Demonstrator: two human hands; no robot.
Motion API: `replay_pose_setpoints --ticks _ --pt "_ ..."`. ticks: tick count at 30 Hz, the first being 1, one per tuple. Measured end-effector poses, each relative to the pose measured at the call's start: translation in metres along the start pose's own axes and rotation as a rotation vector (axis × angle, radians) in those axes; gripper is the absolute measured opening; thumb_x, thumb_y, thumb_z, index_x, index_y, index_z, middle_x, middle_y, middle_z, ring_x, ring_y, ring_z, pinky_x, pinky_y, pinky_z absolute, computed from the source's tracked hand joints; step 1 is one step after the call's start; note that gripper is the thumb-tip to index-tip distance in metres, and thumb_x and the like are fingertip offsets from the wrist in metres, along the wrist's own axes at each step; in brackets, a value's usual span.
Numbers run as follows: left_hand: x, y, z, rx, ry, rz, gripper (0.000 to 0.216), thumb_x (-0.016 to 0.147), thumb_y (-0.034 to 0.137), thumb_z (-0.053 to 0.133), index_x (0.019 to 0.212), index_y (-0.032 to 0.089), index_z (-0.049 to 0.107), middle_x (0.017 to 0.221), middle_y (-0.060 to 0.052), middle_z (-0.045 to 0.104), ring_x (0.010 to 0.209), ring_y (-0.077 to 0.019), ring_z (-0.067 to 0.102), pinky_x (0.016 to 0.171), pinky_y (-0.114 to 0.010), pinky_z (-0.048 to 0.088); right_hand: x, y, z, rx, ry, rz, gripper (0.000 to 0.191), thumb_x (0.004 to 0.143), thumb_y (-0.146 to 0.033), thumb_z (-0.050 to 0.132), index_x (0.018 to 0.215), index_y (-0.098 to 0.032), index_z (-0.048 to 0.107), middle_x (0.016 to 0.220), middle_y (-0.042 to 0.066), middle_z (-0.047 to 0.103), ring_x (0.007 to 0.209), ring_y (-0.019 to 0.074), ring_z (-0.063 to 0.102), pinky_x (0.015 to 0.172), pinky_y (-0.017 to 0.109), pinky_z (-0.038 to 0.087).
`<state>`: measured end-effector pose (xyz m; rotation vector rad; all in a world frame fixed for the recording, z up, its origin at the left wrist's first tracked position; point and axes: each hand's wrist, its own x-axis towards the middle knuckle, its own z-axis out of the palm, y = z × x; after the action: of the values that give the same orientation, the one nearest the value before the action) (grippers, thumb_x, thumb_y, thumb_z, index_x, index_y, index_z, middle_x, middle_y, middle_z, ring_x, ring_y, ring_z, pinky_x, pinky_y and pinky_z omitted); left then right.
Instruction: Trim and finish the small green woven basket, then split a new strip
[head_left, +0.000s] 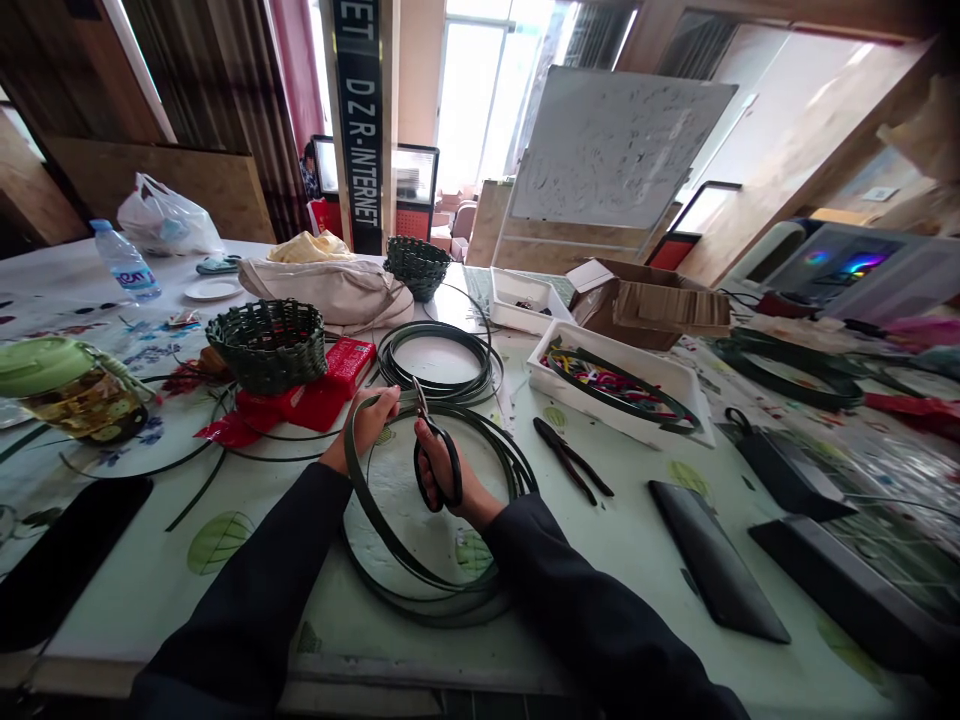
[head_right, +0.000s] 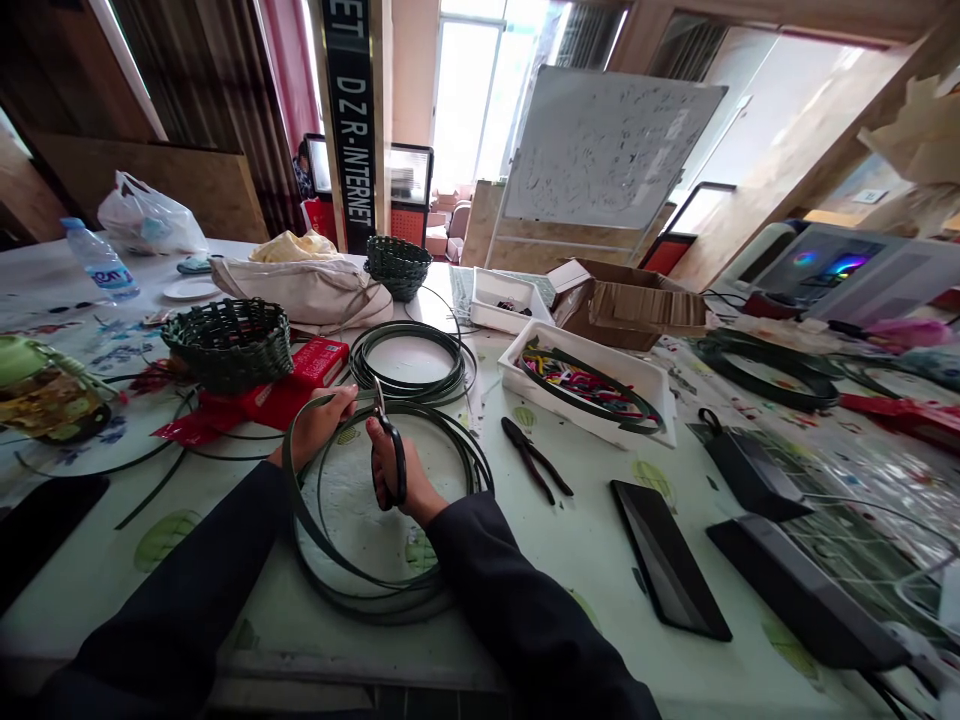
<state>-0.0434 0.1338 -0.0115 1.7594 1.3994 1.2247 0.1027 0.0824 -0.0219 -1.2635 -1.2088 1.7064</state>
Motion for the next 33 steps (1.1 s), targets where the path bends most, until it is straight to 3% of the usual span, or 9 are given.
replay_pose_setpoints --ticks 5,10,12,14,18,23,28,31,33 --pt "-0.001 -0.004 -0.002 0.135 0.065 0.051 0.043 0.089 0.041 0.034 0.054 0.019 0.046 0.051 0.001 0.047 0.052 -0.0119 0.044 0.054 -0.024 0.034 -0.005 -0.02 -0.01 0.083 -0.02 -0.005 0.069 0.074 -0.084 0.025 0.054 -0.02 0.042 0.04 -0.006 0.037 0.029 0.0064 0.033 0.027 0.019 0.027" --pt "0.0 -0.014 -0.011 0.335 0.125 0.095 0.045 0.089 0.043 0.035 0.056 0.019 0.052 0.053 -0.001 0.052 0.054 -0.0138 0.048 0.058 -0.027 0.031 -0.056 -0.054 -0.069 0.057 0.05 -0.112 0.07 0.072 -0.085 0.028 0.063 -0.019 0.05 0.045 -0.006 0.039 0.033 0.0078 0.036 0.033 0.021 0.031" --pt "0.001 -0.015 -0.016 0.397 0.125 0.108 0.046 0.089 0.044 0.035 0.056 0.019 0.054 0.054 -0.003 0.055 0.054 -0.0144 0.049 0.058 -0.027 0.03 -0.085 -0.056 -0.102 -0.131 0.209 -0.166 0.063 0.07 -0.082 0.04 0.063 -0.021 0.05 0.043 -0.007 0.038 0.033 0.0085 0.034 0.033 0.022 0.028" --pt "0.0 -0.013 -0.022 0.445 0.115 0.12 0.047 0.089 0.045 0.035 0.056 0.019 0.056 0.056 -0.005 0.058 0.056 -0.0154 0.051 0.058 -0.028 0.029 -0.111 -0.045 -0.133 -0.454 0.407 -0.079 0.058 0.068 -0.078 0.049 0.056 -0.021 0.047 0.04 -0.006 0.036 0.033 0.0099 0.035 0.035 0.024 0.027" --pt "-0.001 -0.001 -0.034 0.502 0.074 0.15 0.046 0.087 0.047 0.04 0.057 0.019 0.062 0.062 -0.007 0.065 0.062 -0.0178 0.056 0.058 -0.028 0.031 -0.144 -0.004 -0.164 -1.117 0.628 0.015 0.05 0.072 -0.069 0.053 0.061 -0.02 0.062 0.054 0.005 0.061 0.059 0.0249 0.061 0.05 0.03 0.04" --pt "-0.005 0.019 -0.042 0.515 0.085 0.206 0.047 0.091 0.046 0.035 0.08 0.018 0.071 0.08 -0.008 0.072 0.077 -0.0203 0.065 0.067 -0.026 0.041 -0.151 0.037 -0.171 -1.412 0.747 0.093 0.043 0.081 -0.055 0.05 0.087 -0.018 0.07 0.072 0.012 0.071 0.073 0.0327 0.068 0.058 0.036 0.047" --pt "-0.006 0.013 -0.042 0.469 -0.005 0.243 0.044 0.089 0.045 0.044 0.119 0.02 0.063 0.115 -0.008 0.068 0.103 -0.0236 0.064 0.085 -0.029 0.045 -0.149 0.038 -0.164 -1.418 0.832 -0.412 0.045 0.086 -0.05 0.048 0.098 -0.011 0.069 0.096 0.019 0.069 0.091 0.0336 0.065 0.08 0.045 0.052" --pt "-0.001 -0.001 -0.049 0.497 -0.113 0.168 0.044 0.087 0.035 0.047 0.129 0.023 0.056 0.114 -0.007 0.068 0.103 -0.0233 0.064 0.086 -0.03 0.046 -0.152 0.032 -0.137 -1.24 0.683 -0.615 0.037 0.089 -0.045 0.05 0.101 -0.015 0.067 0.101 0.015 0.069 0.094 0.0284 0.066 0.082 0.042 0.054" --pt "0.001 -0.006 -0.056 0.485 -0.088 0.12 0.043 0.087 0.03 0.046 0.128 0.023 0.057 0.108 -0.007 0.071 0.098 -0.0222 0.066 0.084 -0.03 0.047 -0.153 0.031 -0.113 -1.149 0.511 -0.707 0.029 0.088 -0.039 0.055 0.105 -0.018 0.066 0.107 0.014 0.069 0.101 0.0263 0.064 0.086 0.04 0.055"
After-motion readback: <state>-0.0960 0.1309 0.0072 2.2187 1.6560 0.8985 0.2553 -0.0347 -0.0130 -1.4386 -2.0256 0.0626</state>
